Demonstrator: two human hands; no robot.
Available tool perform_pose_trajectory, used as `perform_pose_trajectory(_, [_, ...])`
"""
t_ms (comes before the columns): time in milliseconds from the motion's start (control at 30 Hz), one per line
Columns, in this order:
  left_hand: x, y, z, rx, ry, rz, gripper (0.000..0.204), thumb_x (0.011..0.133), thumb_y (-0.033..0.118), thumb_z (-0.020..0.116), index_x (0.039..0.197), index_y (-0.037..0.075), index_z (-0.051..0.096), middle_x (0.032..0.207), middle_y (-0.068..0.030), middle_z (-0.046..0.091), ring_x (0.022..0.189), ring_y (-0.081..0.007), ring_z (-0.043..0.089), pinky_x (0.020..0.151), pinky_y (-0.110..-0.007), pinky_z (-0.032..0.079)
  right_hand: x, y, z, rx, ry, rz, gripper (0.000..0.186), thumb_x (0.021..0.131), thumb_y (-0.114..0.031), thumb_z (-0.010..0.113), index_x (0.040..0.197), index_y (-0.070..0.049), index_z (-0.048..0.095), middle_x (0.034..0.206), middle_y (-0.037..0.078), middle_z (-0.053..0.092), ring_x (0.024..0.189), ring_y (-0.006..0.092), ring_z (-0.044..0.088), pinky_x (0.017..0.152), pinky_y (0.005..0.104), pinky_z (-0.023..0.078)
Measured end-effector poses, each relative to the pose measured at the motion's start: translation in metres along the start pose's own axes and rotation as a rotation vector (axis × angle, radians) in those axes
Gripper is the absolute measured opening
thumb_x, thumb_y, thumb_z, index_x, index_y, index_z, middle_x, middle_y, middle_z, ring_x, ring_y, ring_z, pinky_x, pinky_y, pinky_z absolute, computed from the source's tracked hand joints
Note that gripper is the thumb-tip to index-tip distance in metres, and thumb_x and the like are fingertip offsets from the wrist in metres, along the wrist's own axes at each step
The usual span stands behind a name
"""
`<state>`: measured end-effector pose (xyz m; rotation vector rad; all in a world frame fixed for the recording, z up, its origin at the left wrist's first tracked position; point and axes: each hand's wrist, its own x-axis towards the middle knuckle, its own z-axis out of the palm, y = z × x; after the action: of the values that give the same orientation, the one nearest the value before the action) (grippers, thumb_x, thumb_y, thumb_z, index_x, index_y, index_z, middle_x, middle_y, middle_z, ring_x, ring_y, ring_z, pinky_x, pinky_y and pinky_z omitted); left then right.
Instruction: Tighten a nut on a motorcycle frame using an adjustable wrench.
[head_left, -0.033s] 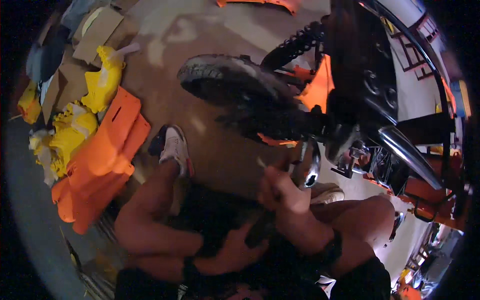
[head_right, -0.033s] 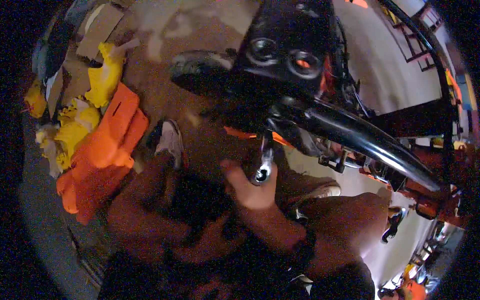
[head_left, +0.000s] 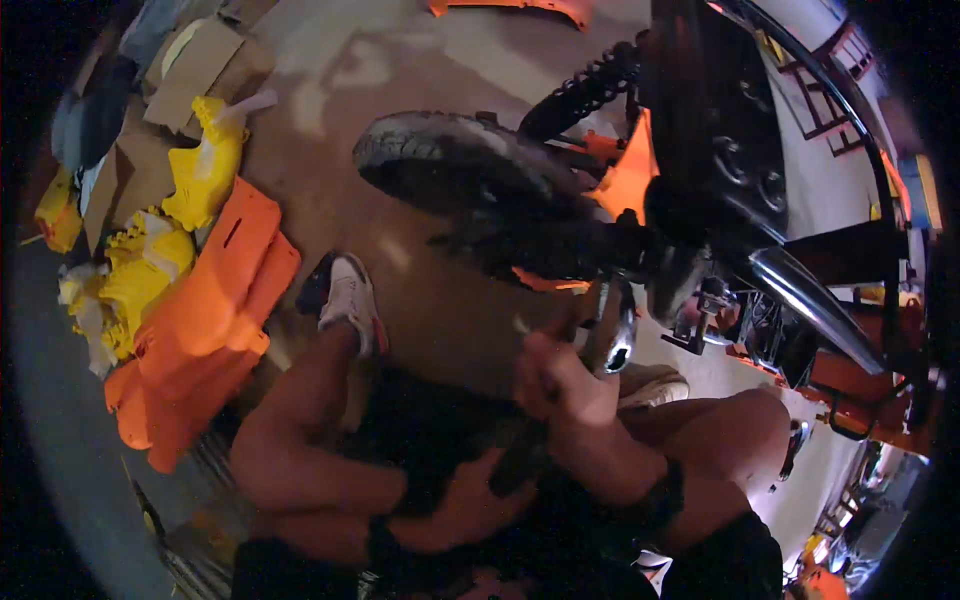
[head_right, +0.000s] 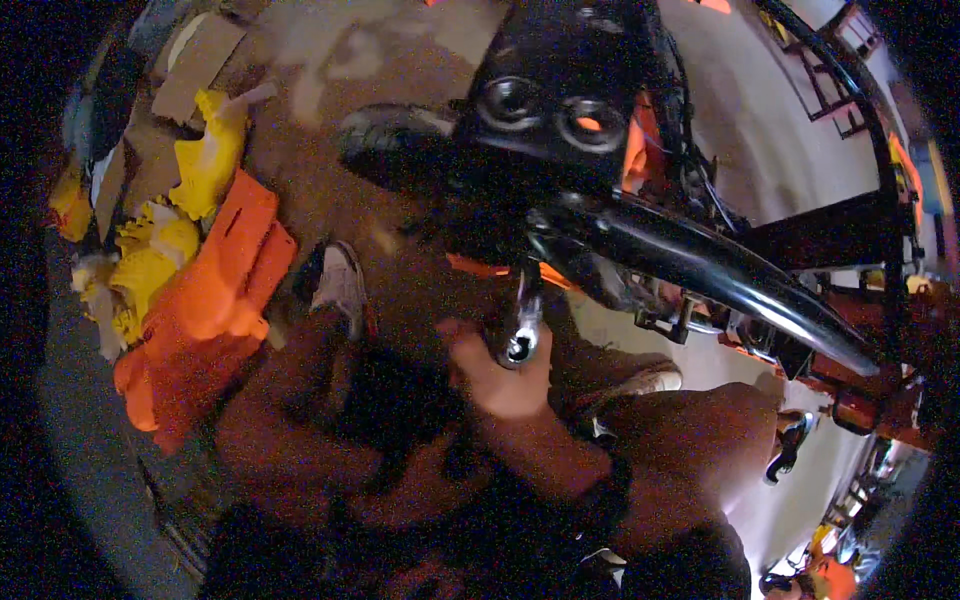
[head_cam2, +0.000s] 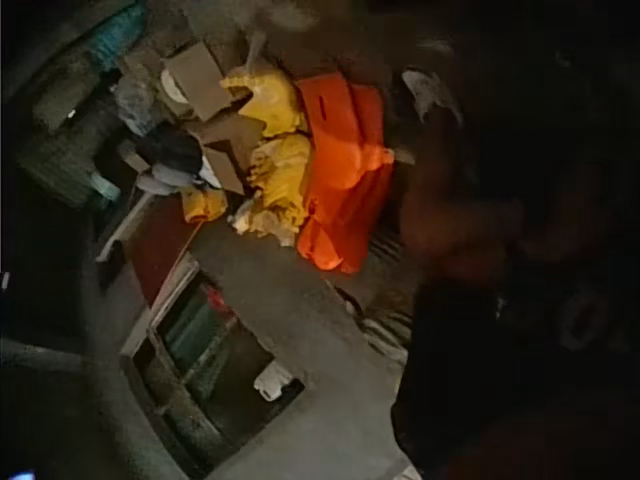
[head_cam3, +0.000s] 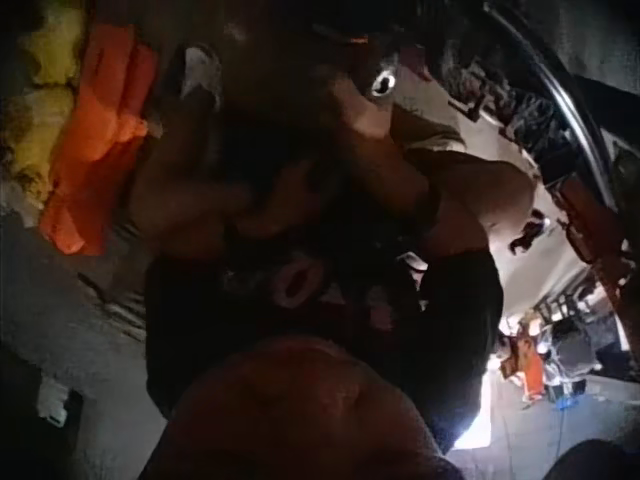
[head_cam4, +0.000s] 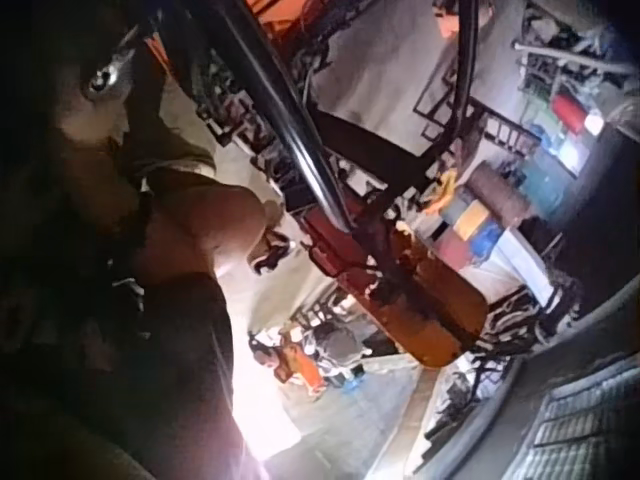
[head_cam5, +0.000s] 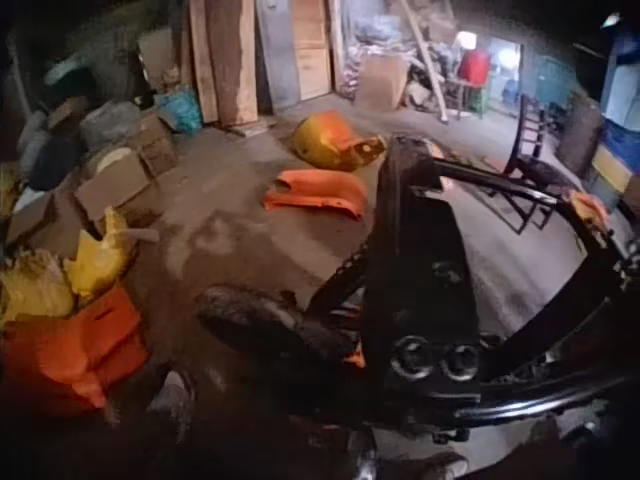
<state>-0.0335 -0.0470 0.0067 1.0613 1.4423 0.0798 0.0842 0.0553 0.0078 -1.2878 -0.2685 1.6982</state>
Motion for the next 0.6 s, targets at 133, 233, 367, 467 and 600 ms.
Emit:
perform_pose_trajectory(133, [-0.008,-0.018,0.009,0.074,0.055,-0.022,0.050,0.069,0.028,0.067,0.107,0.000,0.051,0.094,-0.0178,0.059,0.087,-0.0278,0.058,0.078,-0.037,0.045,-0.002,-0.008,0.001,0.035,0.010,0.015,0.015,0.070,-0.011,0.066,0.077,-0.006,0.053,0.057,0.000,0.051,0.046,0.0096,0.047,0.041,0.0246,0.037])
perform_pose_trajectory(233, [-0.012,-0.030,0.011,0.005,0.085,0.081,0.045,0.069,0.023,0.068,0.103,-0.001,0.052,0.087,-0.0170,0.062,0.080,-0.0248,0.061,0.072,-0.035,0.047,0.001,-0.001,-0.001,0.022,-0.025,-0.074,0.018,0.070,-0.011,0.067,0.076,-0.007,0.051,0.056,0.000,0.050,0.044,0.0099,0.047,0.040,0.0245,0.037])
perform_pose_trajectory(367, [-0.013,-0.039,0.010,-0.050,0.112,0.169,0.041,0.068,0.020,0.068,0.100,-0.001,0.053,0.084,-0.0156,0.062,0.078,-0.0207,0.060,0.070,-0.034,0.048,0.003,0.003,0.000,-0.010,-0.035,-0.096,0.023,0.069,-0.011,0.068,0.079,-0.008,0.048,0.055,-0.001,0.047,0.043,0.0103,0.046,0.038,0.0248,0.036])
perform_pose_trajectory(467, [-0.015,-0.033,0.007,0.025,0.139,0.108,0.040,0.067,0.020,0.069,0.098,-0.001,0.054,0.082,-0.0155,0.062,0.076,-0.0221,0.061,0.069,-0.034,0.048,0.000,-0.005,0.007,-0.005,0.031,-0.013,0.025,0.068,-0.010,0.068,0.080,-0.008,0.046,0.055,-0.001,0.046,0.043,0.0101,0.046,0.037,0.0247,0.036])
perform_pose_trajectory(600, [-0.012,-0.044,0.010,0.049,0.181,0.189,0.037,0.067,0.020,0.068,0.095,-0.001,0.055,0.080,-0.0165,0.062,0.074,-0.0248,0.062,0.067,-0.034,0.048,-0.001,-0.005,0.010,0.005,0.036,-0.048,0.023,0.070,-0.010,0.067,0.078,-0.008,0.046,0.054,0.000,0.047,0.041,0.0098,0.045,0.037,0.0243,0.036])
